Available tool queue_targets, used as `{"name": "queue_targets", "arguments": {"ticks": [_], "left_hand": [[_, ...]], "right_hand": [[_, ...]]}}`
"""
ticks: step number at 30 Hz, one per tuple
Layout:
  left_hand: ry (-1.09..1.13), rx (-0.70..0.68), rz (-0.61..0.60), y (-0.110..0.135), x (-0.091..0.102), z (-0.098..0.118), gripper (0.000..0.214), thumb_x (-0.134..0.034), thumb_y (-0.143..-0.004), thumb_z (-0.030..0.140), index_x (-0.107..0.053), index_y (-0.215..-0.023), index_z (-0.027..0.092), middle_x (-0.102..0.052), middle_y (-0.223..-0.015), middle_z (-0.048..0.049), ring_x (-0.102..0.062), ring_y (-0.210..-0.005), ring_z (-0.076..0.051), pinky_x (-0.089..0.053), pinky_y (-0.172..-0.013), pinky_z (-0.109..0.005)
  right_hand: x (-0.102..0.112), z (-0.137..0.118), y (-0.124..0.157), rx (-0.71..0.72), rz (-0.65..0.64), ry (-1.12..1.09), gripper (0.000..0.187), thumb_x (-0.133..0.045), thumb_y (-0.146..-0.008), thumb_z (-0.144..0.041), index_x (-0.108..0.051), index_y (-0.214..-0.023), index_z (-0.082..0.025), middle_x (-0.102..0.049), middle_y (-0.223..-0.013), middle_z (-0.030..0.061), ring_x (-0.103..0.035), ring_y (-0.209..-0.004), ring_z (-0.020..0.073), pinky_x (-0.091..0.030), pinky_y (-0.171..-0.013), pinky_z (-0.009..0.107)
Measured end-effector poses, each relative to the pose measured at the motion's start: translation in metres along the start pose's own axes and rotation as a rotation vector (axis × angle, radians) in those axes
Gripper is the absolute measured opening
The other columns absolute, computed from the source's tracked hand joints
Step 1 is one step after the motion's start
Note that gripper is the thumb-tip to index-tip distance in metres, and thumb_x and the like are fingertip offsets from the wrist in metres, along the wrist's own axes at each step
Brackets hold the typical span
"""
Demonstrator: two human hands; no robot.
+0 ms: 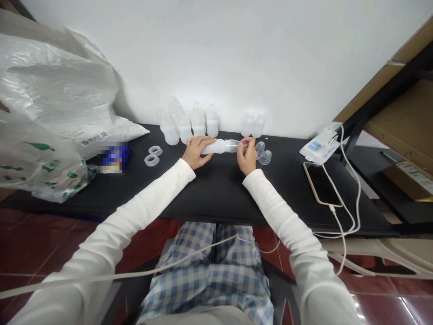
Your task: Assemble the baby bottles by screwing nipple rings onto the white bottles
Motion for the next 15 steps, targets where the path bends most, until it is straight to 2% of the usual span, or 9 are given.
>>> {"name": "queue_targets", "arguments": {"ticks": [4, 7, 9, 11, 13, 15], "left_hand": [[0.102, -0.065, -0.043, 0.001, 0.003, 0.005, 0.052, -0.063, -0.086, 0.042, -0.06, -0.134, 0.021, -0.067, -0.125, -0.0129, -0.061, -0.115, -0.03, -0.044, -0.1, -0.046], [0.336, -0.035, -0.086, 0.001, 0.002, 0.009, 0.051, -0.067, -0.081, 0.047, -0.065, -0.123, 0.019, -0.071, -0.119, -0.0106, -0.066, -0.106, -0.027, -0.05, -0.096, -0.041], [0.515, 0.051, -0.081, 0.001, 0.001, 0.008, 0.044, -0.067, -0.08, 0.049, -0.069, -0.11, 0.017, -0.073, -0.11, -0.0084, -0.068, -0.097, -0.024, -0.054, -0.088, -0.036], [0.686, 0.178, -0.084, 0.0, -0.004, 0.005, 0.042, -0.067, -0.08, 0.053, -0.069, -0.1, 0.016, -0.074, -0.095, -0.0058, -0.069, -0.08, -0.019, -0.056, -0.071, -0.031], [0.84, 0.299, -0.131, 0.0, -0.012, 0.003, 0.044, -0.066, -0.079, 0.056, -0.067, -0.095, 0.015, -0.069, -0.078, -0.0025, -0.063, -0.06, -0.015, -0.05, -0.053, -0.027], [0.924, 0.367, -0.19, 0.001, -0.018, 0.004, 0.045, -0.066, -0.08, 0.057, -0.065, -0.095, 0.015, -0.065, -0.069, -0.0002, -0.057, -0.05, -0.012, -0.045, -0.044, -0.024]], "right_hand": [[0.001, 0.004, 0.001, 0.002, 0.009, 0.012, 0.039, -0.021, -0.101, -0.041, -0.048, -0.118, -0.02, -0.062, -0.094, 0.0113, -0.061, -0.082, 0.0224, -0.049, -0.076, 0.037], [0.002, 0.002, 0.004, 0.039, 0.041, -0.013, 0.036, -0.022, -0.1, -0.042, -0.051, -0.106, -0.022, -0.061, -0.087, 0.0079, -0.058, -0.077, 0.0214, -0.049, -0.075, 0.036], [0.001, -0.001, 0.006, 0.065, 0.057, -0.04, 0.034, -0.021, -0.099, -0.039, -0.051, -0.098, -0.023, -0.061, -0.086, 0.0078, -0.057, -0.077, 0.0211, -0.048, -0.076, 0.036], [-0.001, -0.003, 0.008, 0.052, 0.06, -0.041, 0.034, -0.02, -0.098, -0.036, -0.051, -0.094, -0.023, -0.061, -0.084, 0.0076, -0.056, -0.076, 0.0211, -0.048, -0.075, 0.036], [-0.004, -0.004, 0.009, 0.014, 0.06, -0.016, 0.034, -0.019, -0.097, -0.033, -0.051, -0.093, -0.023, -0.061, -0.082, 0.007, -0.056, -0.074, 0.0212, -0.047, -0.074, 0.036], [-0.004, -0.006, 0.01, -0.01, 0.07, 0.002, 0.034, -0.019, -0.097, -0.031, -0.052, -0.093, -0.023, -0.061, -0.081, 0.0068, -0.056, -0.072, 0.0213, -0.047, -0.074, 0.036]]}}
Point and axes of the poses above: each hand's wrist, its own y-axis away from the middle knuckle, its own x-axis out of the back of the hand, z = x × y, the point moved 6 cm from there along -y, towards the middle knuckle
